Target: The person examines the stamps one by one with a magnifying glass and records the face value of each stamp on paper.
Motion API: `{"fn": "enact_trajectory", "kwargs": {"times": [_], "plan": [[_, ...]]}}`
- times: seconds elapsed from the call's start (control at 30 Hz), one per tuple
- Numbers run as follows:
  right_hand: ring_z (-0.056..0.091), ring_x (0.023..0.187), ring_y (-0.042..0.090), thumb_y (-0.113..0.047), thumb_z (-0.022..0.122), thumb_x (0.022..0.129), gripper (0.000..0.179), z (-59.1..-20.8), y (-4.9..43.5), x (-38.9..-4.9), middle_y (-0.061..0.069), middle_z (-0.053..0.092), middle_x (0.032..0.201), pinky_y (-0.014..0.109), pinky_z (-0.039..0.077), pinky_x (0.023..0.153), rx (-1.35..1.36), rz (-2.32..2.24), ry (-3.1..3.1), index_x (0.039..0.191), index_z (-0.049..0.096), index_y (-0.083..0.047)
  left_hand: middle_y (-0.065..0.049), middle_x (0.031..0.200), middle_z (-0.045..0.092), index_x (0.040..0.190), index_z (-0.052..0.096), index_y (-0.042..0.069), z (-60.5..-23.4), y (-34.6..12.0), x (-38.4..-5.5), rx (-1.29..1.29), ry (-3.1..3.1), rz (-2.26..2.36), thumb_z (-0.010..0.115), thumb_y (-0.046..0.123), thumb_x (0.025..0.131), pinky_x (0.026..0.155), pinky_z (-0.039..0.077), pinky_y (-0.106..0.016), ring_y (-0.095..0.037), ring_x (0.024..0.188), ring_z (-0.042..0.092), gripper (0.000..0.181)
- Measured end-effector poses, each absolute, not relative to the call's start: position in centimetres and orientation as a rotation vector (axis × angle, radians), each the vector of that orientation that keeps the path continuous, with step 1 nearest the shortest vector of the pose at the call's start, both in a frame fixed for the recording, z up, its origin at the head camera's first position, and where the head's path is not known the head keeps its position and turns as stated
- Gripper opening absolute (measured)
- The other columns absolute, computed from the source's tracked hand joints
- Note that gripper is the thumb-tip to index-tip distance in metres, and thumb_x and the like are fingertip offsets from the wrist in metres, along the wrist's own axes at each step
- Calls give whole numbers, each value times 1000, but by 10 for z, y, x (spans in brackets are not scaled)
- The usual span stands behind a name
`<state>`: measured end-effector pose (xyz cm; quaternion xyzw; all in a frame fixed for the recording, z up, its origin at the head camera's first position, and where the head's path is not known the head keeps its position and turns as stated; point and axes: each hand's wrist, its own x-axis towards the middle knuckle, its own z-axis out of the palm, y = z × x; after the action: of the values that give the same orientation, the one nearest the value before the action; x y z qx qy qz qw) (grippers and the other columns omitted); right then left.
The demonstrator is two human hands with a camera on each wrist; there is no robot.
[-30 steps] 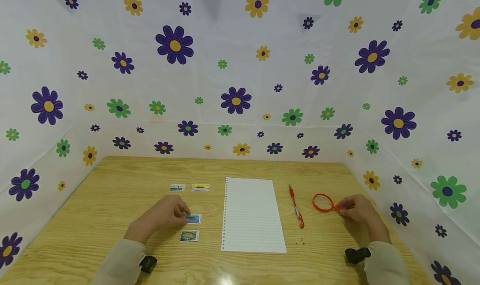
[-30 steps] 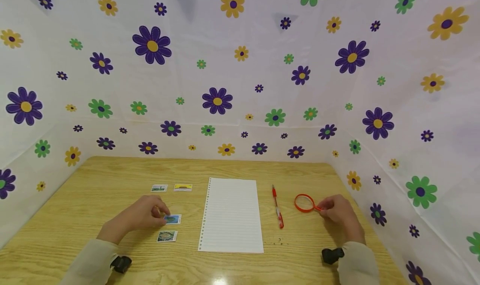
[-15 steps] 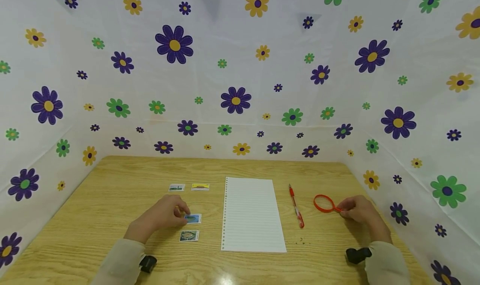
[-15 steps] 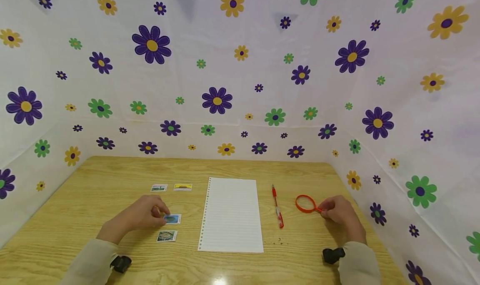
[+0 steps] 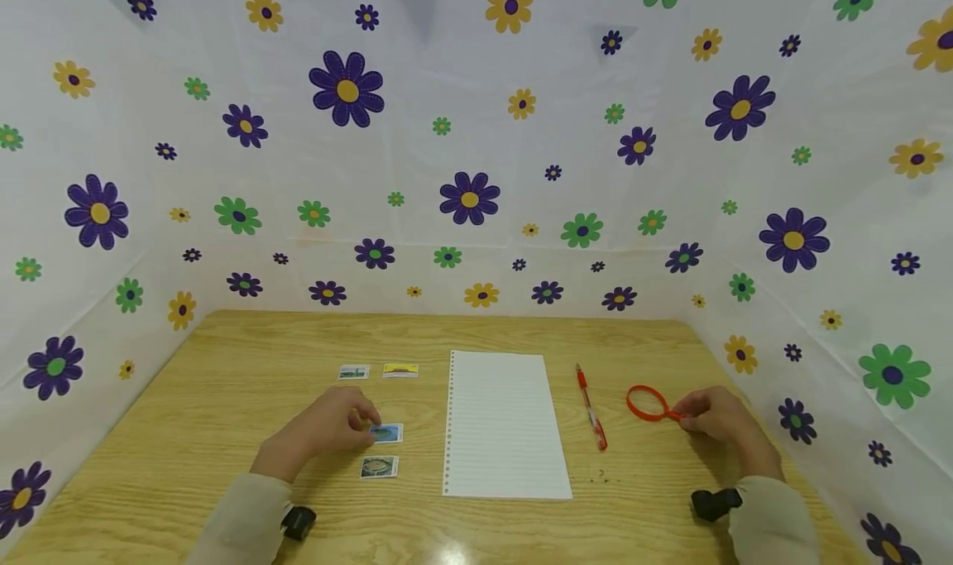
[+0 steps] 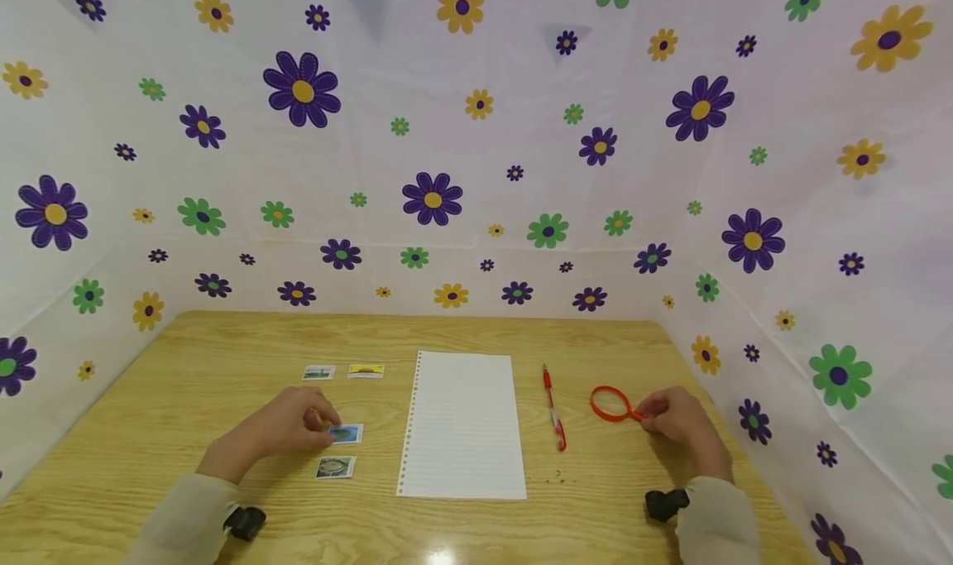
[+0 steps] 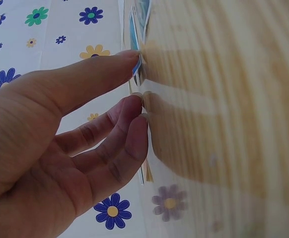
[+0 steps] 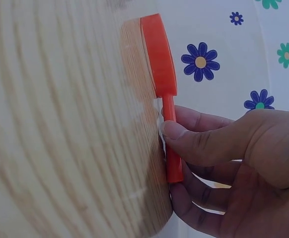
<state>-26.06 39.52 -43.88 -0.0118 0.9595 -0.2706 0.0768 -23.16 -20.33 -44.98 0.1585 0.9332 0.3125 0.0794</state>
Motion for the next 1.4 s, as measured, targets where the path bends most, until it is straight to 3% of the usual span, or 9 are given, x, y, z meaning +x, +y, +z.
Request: {"fn": "enact_trajectory", "kwargs": {"times": [0.33, 0.63, 0.83, 1.13, 1.4], "plan": [[67, 91, 26, 2, 72, 90, 17, -439, 393, -262, 21, 74, 99, 50, 57, 87, -18, -796, 2875, 106, 73, 8, -3, 101, 68, 96, 80, 12, -451, -204, -232, 504, 2792, 921, 85, 10, 84, 80, 61, -38, -16, 89, 67, 14], [65, 87, 22, -2, 72, 91, 18, -437, 393, -262, 18, 73, 98, 34, 57, 74, 1, -815, 2841, 107, 71, 7, -3, 101, 68, 96, 80, 11, -452, -205, -233, 535, 2789, 932, 85, 9, 83, 78, 62, -37, -17, 89, 68, 14], [65, 89, 25, -8, 72, 92, 23, -428, 394, -260, 19, 71, 104, 40, 58, 79, 61, -805, 2877, 113, 71, 3, -2, 100, 67, 95, 80, 12, -453, -205, -233, 526, 2793, 922, 85, 10, 83, 80, 62, -39, -16, 88, 67, 13], [70, 94, 36, -9, 70, 94, 25, -411, 377, -254, 24, 72, 104, 42, 62, 77, -165, -862, 2974, 114, 70, 7, -2, 100, 66, 95, 80, 13, -453, -204, -233, 513, 2788, 930, 85, 10, 83, 81, 62, -39, -17, 89, 68, 13], [70, 89, 30, -6, 71, 93, 19, -407, 358, -258, 18, 74, 98, 40, 61, 76, -321, -860, 3010, 109, 72, 5, -1, 97, 65, 95, 80, 13, -453, -203, -235, 528, 2795, 915, 85, 10, 83, 81, 62, -39, -17, 88, 68, 13]]}}
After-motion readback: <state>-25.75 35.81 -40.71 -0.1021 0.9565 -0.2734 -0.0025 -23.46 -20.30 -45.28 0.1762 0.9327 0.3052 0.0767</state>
